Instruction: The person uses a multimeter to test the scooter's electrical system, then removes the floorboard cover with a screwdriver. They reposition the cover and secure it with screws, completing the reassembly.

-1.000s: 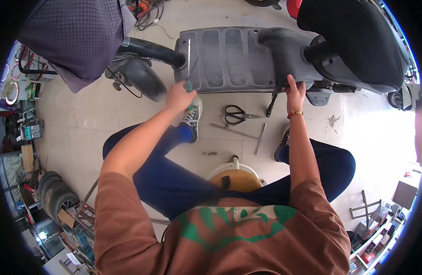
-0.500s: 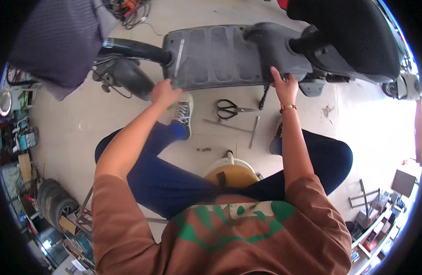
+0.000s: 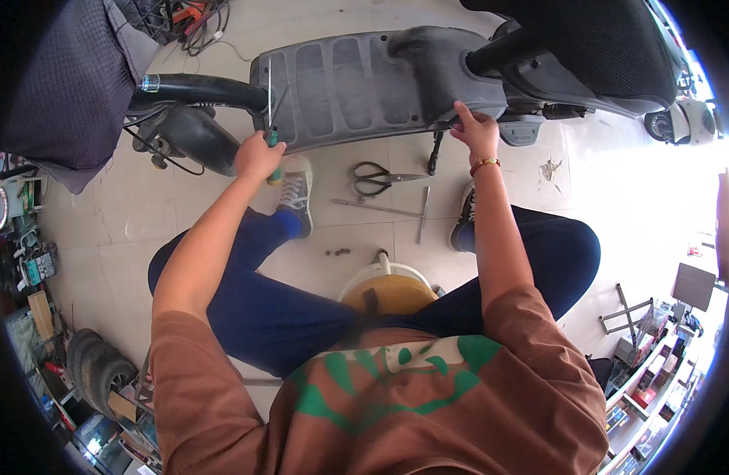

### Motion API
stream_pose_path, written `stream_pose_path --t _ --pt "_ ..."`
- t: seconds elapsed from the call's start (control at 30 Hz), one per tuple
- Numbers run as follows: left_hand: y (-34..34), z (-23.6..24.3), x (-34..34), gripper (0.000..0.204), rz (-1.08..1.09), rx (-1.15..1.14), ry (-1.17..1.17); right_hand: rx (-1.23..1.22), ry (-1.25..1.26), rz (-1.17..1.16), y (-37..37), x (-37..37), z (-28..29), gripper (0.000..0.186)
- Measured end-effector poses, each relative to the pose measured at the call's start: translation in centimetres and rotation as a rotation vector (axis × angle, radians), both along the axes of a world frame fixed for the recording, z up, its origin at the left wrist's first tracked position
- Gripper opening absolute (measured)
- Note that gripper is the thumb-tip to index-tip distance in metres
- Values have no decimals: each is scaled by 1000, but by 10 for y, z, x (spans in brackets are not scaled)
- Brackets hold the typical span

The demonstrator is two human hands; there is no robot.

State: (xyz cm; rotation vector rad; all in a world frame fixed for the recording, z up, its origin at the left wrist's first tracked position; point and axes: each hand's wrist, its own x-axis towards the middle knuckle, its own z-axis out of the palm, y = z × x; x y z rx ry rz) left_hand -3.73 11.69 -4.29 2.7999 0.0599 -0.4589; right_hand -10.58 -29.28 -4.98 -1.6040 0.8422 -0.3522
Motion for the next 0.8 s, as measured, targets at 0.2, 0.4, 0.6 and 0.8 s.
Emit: stream_pose_path --t 0.2,0.4,0.6,0.8 --pt "-11 -3 -6 55 -42 30 -96 75 -182 -65 -8 3 0 30" --pt "-10 4 -9 50 0 -54 -19 235 -409 -114 -2 13 31 20" --pt "-18 8 -28 45 -93 -31 -102 16 -277 17 10 8 27 17" --pt "-40 17 -58 54 -20 -209 2 -82 -293 188 42 18 37 25"
